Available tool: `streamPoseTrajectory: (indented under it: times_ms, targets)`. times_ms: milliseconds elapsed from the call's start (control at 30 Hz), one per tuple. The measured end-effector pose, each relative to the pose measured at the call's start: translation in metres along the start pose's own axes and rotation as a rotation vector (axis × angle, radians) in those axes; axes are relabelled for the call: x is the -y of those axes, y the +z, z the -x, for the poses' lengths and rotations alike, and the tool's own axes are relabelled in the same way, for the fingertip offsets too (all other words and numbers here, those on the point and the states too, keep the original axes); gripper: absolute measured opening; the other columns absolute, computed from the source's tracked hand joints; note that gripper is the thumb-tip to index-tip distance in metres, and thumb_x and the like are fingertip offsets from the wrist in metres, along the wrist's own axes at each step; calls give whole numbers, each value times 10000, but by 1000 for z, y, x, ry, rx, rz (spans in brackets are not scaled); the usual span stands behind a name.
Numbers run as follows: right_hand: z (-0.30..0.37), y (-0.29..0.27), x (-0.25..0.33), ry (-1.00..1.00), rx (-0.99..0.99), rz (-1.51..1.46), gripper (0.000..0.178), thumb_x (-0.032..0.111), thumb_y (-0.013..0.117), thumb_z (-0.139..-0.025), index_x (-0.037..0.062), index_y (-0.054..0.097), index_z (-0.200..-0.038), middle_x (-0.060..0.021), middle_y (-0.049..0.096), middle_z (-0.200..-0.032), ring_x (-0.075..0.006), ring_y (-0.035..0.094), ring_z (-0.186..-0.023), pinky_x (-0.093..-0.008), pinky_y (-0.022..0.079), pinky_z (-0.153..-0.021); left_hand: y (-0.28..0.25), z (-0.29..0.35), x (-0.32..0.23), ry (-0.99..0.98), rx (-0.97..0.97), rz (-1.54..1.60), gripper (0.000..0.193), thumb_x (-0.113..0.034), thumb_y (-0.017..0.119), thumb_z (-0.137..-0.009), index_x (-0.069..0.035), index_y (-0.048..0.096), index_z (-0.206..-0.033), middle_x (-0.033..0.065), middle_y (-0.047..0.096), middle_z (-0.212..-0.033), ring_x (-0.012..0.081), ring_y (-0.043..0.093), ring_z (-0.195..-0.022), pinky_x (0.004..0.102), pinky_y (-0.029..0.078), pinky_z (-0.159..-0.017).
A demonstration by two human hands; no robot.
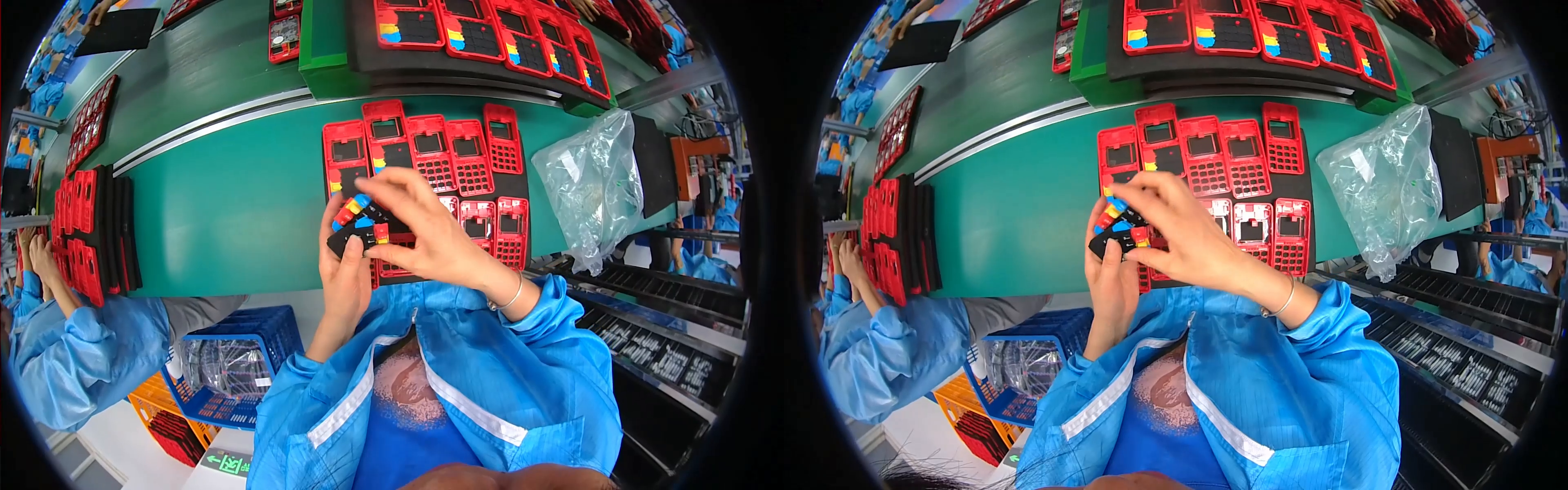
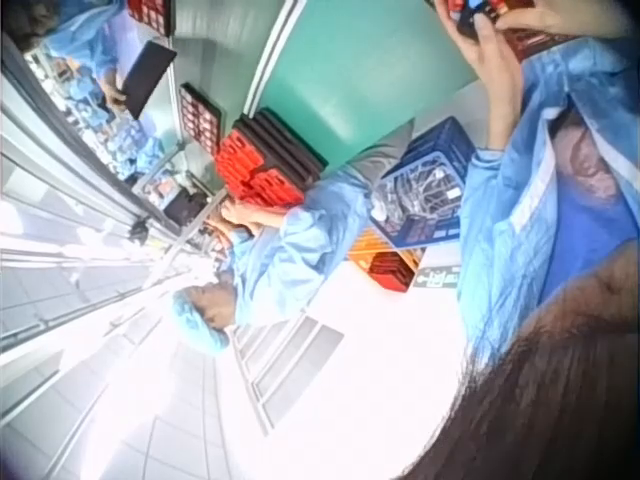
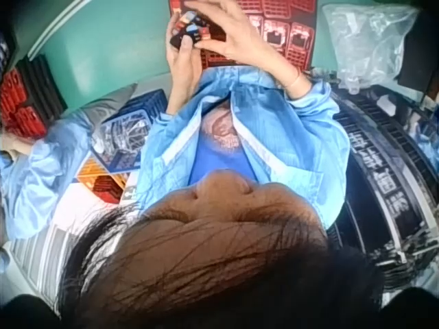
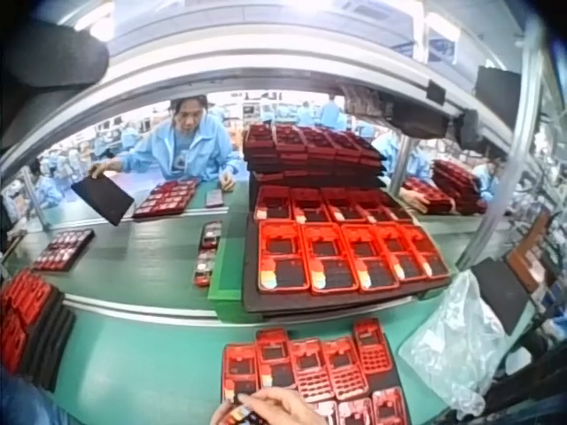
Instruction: The person inserts phone keypads into phone front cases on a tray by hand, presses them into place, and stacks the tray onto the conveyor belt. The person then retrieves a bag of keypads from a basket and installs keypads into another tray of phone cases.
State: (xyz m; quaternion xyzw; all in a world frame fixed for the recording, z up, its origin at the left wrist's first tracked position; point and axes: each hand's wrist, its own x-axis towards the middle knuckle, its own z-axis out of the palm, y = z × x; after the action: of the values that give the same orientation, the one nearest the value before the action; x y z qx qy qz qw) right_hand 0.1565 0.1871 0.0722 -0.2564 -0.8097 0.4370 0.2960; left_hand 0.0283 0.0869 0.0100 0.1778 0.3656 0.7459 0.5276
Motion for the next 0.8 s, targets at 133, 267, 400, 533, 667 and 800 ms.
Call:
streamPoseTrajectory:
  times_ms: [133,267,400,533,667,800]
  targets:
    - [18,3,-10,182,-122,-103,685,121,929,-735,44,586,-1323,-90,612,-1224,-176,660,-1030,-332,552,-917,8,-1,3,124,61,-13,606,-236,625,-1047,-35,326,-1535,234,429,-1545,333,489,-1397,486,399,-1182]
    - [30,22,-17,449,-118,-456,350,0,817,-865,-1,624,-1157,-41,665,-1048,-80,653,-921,-238,556,-787,8,-1,6,90,28,72,600,-250,632,-1043,-60,347,-1536,199,445,-1541,330,508,-1382,484,444,-1155]
    - [26,-2,-26,318,-186,-750,193,-89,749,-883,-30,686,-1056,-44,601,-1092,-75,616,-871,-214,525,-759,8,-2,-2,-83,-31,215,524,-217,565,-1077,-90,354,-1540,143,494,-1503,316,561,-1341,484,541,-1065]
    - [23,-48,-24,154,-201,-265,203,-82,759,-839,24,730,-1010,-67,538,-1168,-150,601,-1006,-289,512,-811,4,-1,-5,-132,-64,224,467,-187,509,-1097,-86,372,-1532,149,490,-1503,373,567,-1326,520,521,-1099]
    - [17,-76,-24,30,-272,299,206,-21,763,-816,30,729,-1013,-82,610,-1045,-202,647,-928,-316,520,-836,3,4,-5,-129,-103,190,459,-171,505,-1097,-68,371,-1524,154,501,-1479,385,568,-1321,529,510,-1113]
    - [12,-62,-37,-178,-297,965,219,57,718,-765,58,718,-983,-61,615,-888,-234,641,-849,-352,508,-720,7,5,-7,-135,-144,151,457,-148,511,-1092,-60,389,-1523,158,508,-1486,343,548,-1351,525,495,-1131]
